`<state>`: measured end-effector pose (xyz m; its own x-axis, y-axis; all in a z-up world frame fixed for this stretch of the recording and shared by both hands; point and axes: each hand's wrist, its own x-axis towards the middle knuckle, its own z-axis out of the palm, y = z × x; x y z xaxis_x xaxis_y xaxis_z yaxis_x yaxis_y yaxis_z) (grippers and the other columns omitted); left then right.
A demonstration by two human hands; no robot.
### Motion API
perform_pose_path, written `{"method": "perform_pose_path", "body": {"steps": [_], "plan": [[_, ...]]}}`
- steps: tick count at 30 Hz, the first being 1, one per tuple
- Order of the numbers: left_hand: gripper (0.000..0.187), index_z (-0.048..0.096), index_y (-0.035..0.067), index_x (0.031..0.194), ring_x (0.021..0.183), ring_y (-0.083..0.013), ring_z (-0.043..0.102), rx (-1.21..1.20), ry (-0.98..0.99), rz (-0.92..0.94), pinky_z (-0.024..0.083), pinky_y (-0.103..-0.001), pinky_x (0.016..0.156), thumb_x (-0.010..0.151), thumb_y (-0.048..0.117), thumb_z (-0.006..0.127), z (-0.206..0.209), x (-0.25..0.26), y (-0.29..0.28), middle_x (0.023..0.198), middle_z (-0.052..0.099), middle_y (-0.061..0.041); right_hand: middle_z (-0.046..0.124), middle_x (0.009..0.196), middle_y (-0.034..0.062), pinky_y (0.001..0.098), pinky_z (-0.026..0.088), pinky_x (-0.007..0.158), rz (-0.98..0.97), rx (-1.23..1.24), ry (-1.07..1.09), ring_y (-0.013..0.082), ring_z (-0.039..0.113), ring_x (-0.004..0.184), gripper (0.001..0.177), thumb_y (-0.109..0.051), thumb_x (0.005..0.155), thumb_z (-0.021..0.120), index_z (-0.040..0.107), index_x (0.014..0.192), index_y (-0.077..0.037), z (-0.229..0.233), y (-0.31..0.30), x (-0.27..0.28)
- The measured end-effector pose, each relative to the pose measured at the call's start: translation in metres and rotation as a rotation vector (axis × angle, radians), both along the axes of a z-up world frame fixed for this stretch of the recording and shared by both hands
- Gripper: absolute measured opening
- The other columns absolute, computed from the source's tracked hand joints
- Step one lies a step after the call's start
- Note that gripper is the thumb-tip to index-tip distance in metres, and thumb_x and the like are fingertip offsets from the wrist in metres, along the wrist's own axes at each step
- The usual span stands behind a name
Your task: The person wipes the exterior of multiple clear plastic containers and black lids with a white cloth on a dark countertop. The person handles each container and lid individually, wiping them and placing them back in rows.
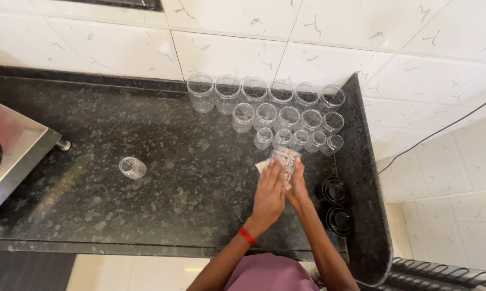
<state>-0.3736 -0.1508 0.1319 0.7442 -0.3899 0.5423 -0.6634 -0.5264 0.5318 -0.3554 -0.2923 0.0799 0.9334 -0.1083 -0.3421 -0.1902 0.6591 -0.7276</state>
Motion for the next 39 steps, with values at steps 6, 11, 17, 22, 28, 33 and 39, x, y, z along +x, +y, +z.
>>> {"method": "perform_pose_path", "body": {"steps": [6,11,17,22,28,33,39], "plan": [[0.059,0.028,0.001,0.160,0.153,-0.0382,0.030,-0.457,0.543,-0.033,0.027,-0.042,0.124,0.110,0.034,0.035,-0.005,0.026,0.008,0.165,0.032,-0.025,0.057,0.144,0.0109,0.0435,0.050,0.109,0.039,-0.241,-0.025,0.0261,0.057,0.132,0.064,-0.057,0.104,0.031,0.040,0.151,-0.016,0.017,0.021,-0.010],[0.058,0.033,0.004,0.159,0.155,-0.0358,0.032,-0.421,0.604,-0.023,0.029,-0.041,0.123,0.110,0.037,0.032,-0.006,0.057,0.009,0.165,0.036,-0.020,0.050,0.146,0.0102,0.0435,0.051,0.102,-0.008,-0.428,0.011,0.0239,0.054,0.129,0.056,-0.049,0.104,0.032,0.026,0.156,-0.027,0.038,0.025,-0.007],[0.061,0.027,0.000,0.161,0.157,-0.0403,0.022,-0.293,0.335,-0.021,0.023,-0.047,0.125,0.112,0.034,0.033,-0.019,0.020,-0.008,0.169,0.025,-0.024,0.056,0.135,0.0139,0.0363,0.051,0.097,0.002,-0.506,-0.037,0.0228,0.056,0.120,0.056,-0.037,0.104,0.050,0.032,0.155,-0.024,0.029,0.017,-0.013],[0.059,0.027,-0.001,0.163,0.159,-0.0369,0.021,-0.067,0.256,-0.122,0.016,-0.050,0.128,0.112,0.030,0.032,-0.017,-0.007,-0.009,0.171,0.024,-0.022,0.065,0.124,0.0136,0.0358,0.057,0.089,-0.205,-0.413,-0.007,0.0230,0.066,0.109,0.051,-0.035,0.104,0.051,0.043,0.147,-0.009,0.026,-0.004,-0.003],[0.061,0.017,0.000,0.161,0.157,-0.0371,0.016,-0.388,0.574,-0.092,0.016,-0.049,0.127,0.111,0.032,0.028,0.001,0.023,-0.015,0.170,0.016,-0.024,0.063,0.118,0.0127,0.0336,0.056,0.084,-0.138,-0.382,-0.094,0.0213,0.064,0.102,0.063,-0.046,0.101,0.053,0.045,0.149,-0.006,0.026,0.005,-0.017],[0.063,0.013,-0.003,0.164,0.160,-0.0416,0.018,-0.161,0.144,-0.121,0.016,-0.052,0.130,0.115,0.034,0.026,0.011,-0.003,-0.022,0.171,0.017,-0.029,0.066,0.115,0.0120,0.0358,0.059,0.084,-0.246,-0.418,0.029,0.0223,0.068,0.100,0.064,-0.049,0.096,0.049,0.043,0.145,-0.010,0.044,-0.012,-0.011],[0.064,0.015,-0.001,0.161,0.156,-0.0389,0.021,-0.363,0.648,-0.083,0.023,-0.049,0.125,0.109,0.031,0.034,0.012,0.002,-0.019,0.167,0.021,-0.024,0.063,0.121,0.0128,0.0351,0.054,0.089,-0.182,-0.418,-0.088,0.0207,0.062,0.107,0.057,-0.040,0.100,0.054,0.048,0.144,-0.005,0.035,0.004,-0.023]]}}
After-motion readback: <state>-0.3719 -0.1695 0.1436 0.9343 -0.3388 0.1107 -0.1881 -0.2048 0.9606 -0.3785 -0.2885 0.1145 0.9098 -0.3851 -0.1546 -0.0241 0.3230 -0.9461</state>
